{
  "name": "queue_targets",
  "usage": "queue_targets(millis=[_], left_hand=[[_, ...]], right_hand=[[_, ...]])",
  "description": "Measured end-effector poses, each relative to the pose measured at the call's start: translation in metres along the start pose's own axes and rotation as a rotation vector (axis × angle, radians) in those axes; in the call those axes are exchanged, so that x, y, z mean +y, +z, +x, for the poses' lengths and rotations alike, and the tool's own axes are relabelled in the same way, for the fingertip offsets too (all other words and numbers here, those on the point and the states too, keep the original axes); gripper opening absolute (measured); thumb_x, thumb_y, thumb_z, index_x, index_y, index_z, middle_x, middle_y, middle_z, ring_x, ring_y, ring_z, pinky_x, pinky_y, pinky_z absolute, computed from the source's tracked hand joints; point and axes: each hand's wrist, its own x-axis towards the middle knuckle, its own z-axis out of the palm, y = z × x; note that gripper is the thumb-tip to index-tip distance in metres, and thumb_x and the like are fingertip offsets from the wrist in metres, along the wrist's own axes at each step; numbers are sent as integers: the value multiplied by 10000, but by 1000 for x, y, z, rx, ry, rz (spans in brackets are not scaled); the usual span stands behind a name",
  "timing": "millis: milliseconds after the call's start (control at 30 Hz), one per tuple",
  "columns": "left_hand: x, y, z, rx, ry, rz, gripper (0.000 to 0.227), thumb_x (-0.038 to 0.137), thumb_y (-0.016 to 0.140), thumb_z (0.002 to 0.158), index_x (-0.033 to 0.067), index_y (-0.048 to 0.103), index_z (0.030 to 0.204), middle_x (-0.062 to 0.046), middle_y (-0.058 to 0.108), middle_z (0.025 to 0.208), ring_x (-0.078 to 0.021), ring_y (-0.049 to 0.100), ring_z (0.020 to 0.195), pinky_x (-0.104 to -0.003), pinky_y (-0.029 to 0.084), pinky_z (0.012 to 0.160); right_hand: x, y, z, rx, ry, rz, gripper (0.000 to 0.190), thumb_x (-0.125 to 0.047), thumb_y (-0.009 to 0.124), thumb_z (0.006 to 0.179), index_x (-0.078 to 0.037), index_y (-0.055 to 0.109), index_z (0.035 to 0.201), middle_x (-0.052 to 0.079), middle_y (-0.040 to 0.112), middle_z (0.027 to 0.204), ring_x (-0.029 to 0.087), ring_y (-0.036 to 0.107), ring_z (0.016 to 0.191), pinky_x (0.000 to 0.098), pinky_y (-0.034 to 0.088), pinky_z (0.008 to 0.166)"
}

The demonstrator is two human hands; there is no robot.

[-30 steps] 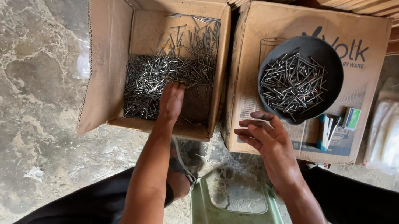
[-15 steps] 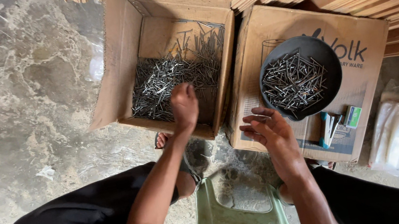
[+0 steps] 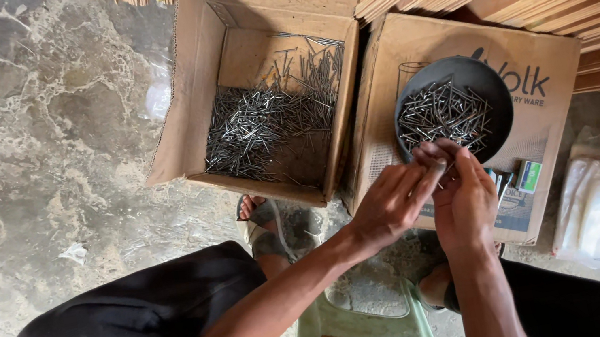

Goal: The person sits on a low stool and transfers metal nails from a cardboard box into a black bowl placed on a digital scale. The hands repeatedly scoop nails from the box and drop them into the bowl.

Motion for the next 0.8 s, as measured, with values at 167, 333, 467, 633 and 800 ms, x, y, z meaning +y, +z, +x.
queue_targets(millis=[167, 333, 467, 633, 800], left_hand=[[-15, 17, -7, 75, -98, 55, 139, 64, 524, 878, 55, 584, 1003, -79, 558, 820, -226, 580, 719, -311, 426, 597], [-14, 11, 6, 55, -144, 28, 130, 152, 533, 884, 68, 595, 962, -64, 549, 798, -235, 562, 735, -329, 429, 644], [-47, 20, 5, 117, -212, 62, 180, 182, 547, 846, 78, 614, 977, -49, 546, 760, -221, 545, 691, -357, 436, 626], [-128, 0, -34, -97, -599, -42, 209, 27, 524, 833, -34, 583, 1024, -198, 603, 859, -346, 586, 838, -395, 457, 778], [-212, 17, -133, -418, -1035, 63, 267, 52, 508, 856, 7, 524, 1119, -176, 535, 1047, -354, 546, 1002, -435, 479, 820]], right_hand=[[5, -2, 1, 67, 43, 134, 303, -163, 278, 1006, 14, 510, 1088, 184, 616, 996, 260, 636, 938, 391, 537, 864], [42, -23, 7, 26, 148, 262, 340, -325, 355, 996, -57, 564, 1001, 120, 633, 968, 214, 630, 915, 330, 522, 845], [9, -1, 6, 60, 186, 362, 395, -380, 376, 959, -37, 538, 1069, 174, 613, 1056, 259, 611, 984, 371, 515, 875], [3, -26, 20, 31, 170, 449, 501, -343, 456, 942, 66, 368, 1218, 284, 456, 1242, 365, 491, 1170, 422, 443, 980], [1, -22, 16, 33, 157, 373, 659, -337, 397, 966, 115, 92, 1336, 353, 265, 1354, 414, 375, 1276, 460, 388, 1052]])
